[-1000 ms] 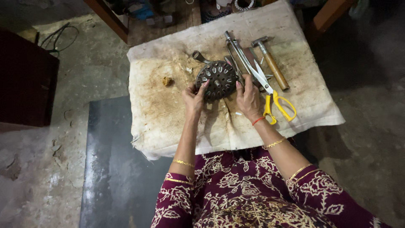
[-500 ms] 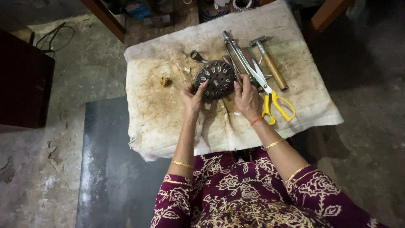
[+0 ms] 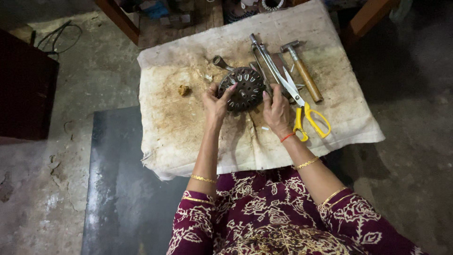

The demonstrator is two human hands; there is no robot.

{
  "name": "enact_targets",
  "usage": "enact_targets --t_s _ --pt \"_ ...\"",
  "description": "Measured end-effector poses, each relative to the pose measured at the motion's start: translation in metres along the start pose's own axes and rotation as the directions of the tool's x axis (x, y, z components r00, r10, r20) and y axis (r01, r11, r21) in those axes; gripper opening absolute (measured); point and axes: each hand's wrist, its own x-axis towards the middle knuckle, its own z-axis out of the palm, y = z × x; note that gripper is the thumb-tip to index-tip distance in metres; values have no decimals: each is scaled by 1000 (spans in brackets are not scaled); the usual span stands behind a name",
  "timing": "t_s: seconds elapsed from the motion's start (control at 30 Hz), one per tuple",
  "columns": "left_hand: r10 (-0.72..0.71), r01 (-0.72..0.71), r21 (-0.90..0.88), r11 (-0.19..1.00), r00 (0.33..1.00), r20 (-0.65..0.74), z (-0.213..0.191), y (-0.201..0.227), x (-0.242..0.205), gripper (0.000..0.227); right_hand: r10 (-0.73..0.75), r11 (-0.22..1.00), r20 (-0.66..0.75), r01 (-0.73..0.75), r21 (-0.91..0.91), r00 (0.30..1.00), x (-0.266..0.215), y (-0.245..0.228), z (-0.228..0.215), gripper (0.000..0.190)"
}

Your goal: The person inserts small white rectangular pieces into the slots of a circular metal object with multiple openings. They handle the pieces one at a time, placing them into the slots and adjusting the object's position as needed.

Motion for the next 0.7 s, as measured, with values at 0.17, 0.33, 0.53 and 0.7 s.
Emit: enact_targets --t_s 0.17,0.33,0.53,0.7 --pt "-46 46 -12 999 999 -22 -3 3 2 32 55 994 -132 -42 103 990 -3 3 -4 22" --pt "-157 151 -123 981 987 -34 -19 -2 -7 40 167 939 -132 -117 323 977 -5 6 -2 20" --pt "-77 62 -343 937 997 -29 -46 -44 -11 37 209 926 -96 -166 339 973 -4 6 -3 18" --pt "-86 49 -262 964 988 -132 -47 -70 -6 54 -25 999 -54 27 27 998 -3 -3 -7 22"
